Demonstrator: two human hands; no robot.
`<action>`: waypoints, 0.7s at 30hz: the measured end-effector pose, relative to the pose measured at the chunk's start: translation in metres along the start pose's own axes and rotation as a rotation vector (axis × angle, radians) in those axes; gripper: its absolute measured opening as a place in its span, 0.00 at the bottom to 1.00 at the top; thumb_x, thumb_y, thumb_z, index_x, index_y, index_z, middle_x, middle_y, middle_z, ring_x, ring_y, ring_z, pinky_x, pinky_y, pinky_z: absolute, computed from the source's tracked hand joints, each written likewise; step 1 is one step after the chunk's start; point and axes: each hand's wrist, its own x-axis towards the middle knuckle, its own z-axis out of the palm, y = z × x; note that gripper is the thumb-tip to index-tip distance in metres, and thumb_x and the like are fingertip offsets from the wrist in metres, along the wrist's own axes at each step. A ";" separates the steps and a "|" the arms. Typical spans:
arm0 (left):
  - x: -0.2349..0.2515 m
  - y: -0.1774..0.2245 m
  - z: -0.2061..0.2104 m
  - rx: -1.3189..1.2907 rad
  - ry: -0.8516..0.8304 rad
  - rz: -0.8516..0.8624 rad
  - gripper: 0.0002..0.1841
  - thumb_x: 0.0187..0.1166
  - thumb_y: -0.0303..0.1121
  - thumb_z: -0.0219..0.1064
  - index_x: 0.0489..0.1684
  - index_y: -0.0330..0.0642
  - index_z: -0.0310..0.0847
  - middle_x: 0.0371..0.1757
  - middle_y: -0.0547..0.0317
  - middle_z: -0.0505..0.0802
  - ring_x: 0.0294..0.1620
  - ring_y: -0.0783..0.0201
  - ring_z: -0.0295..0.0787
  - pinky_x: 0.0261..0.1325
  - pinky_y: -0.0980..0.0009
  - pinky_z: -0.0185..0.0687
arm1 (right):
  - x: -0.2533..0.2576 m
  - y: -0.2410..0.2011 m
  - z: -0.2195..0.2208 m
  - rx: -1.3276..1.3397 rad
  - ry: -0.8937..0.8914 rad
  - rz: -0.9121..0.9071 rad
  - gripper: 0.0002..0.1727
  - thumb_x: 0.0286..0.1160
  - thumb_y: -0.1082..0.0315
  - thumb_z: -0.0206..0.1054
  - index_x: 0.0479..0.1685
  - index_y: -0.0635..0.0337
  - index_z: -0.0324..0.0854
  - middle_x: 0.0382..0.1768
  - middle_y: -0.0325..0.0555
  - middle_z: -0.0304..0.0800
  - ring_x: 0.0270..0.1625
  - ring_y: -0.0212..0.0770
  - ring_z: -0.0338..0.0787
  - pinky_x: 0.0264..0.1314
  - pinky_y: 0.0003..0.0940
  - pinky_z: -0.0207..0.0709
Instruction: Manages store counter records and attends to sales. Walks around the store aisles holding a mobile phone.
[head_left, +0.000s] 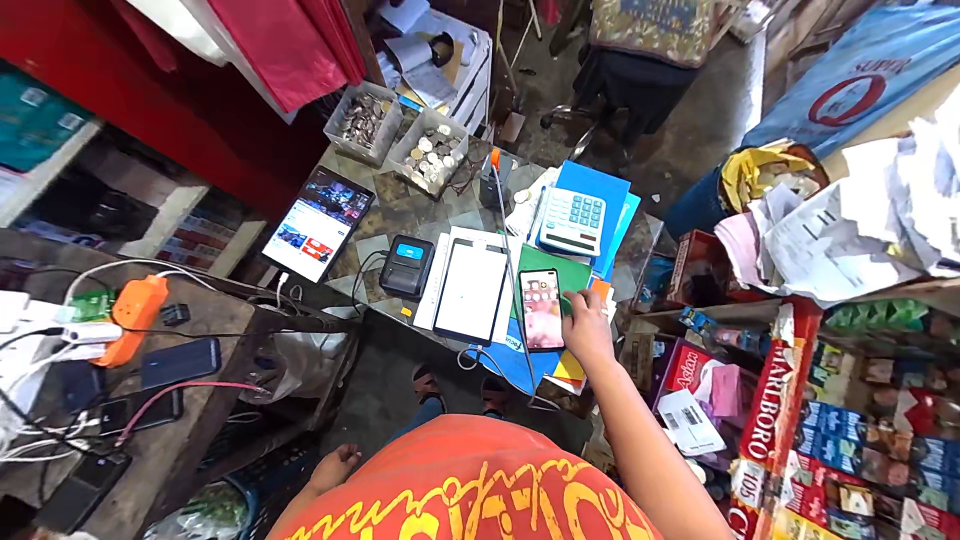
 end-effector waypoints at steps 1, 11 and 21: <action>0.003 -0.002 0.002 0.006 -0.003 0.010 0.22 0.86 0.49 0.61 0.72 0.49 0.81 0.64 0.51 0.92 0.68 0.53 0.88 0.75 0.46 0.77 | -0.001 0.002 0.002 0.011 -0.003 0.002 0.24 0.79 0.75 0.60 0.75 0.57 0.80 0.79 0.63 0.72 0.74 0.68 0.79 0.69 0.65 0.77; 0.016 -0.027 0.005 -0.009 0.030 0.009 0.21 0.84 0.50 0.64 0.69 0.50 0.84 0.61 0.51 0.93 0.65 0.52 0.89 0.73 0.46 0.79 | -0.016 -0.004 0.012 0.011 -0.097 -0.008 0.35 0.80 0.55 0.66 0.87 0.54 0.68 0.85 0.62 0.65 0.81 0.66 0.74 0.77 0.58 0.74; -0.007 -0.015 -0.001 0.012 0.003 0.048 0.21 0.87 0.49 0.61 0.71 0.49 0.82 0.63 0.51 0.93 0.66 0.52 0.89 0.74 0.47 0.79 | -0.004 -0.018 0.009 -0.014 -0.137 0.022 0.32 0.76 0.78 0.54 0.80 0.42 0.78 0.90 0.61 0.57 0.80 0.64 0.75 0.76 0.55 0.76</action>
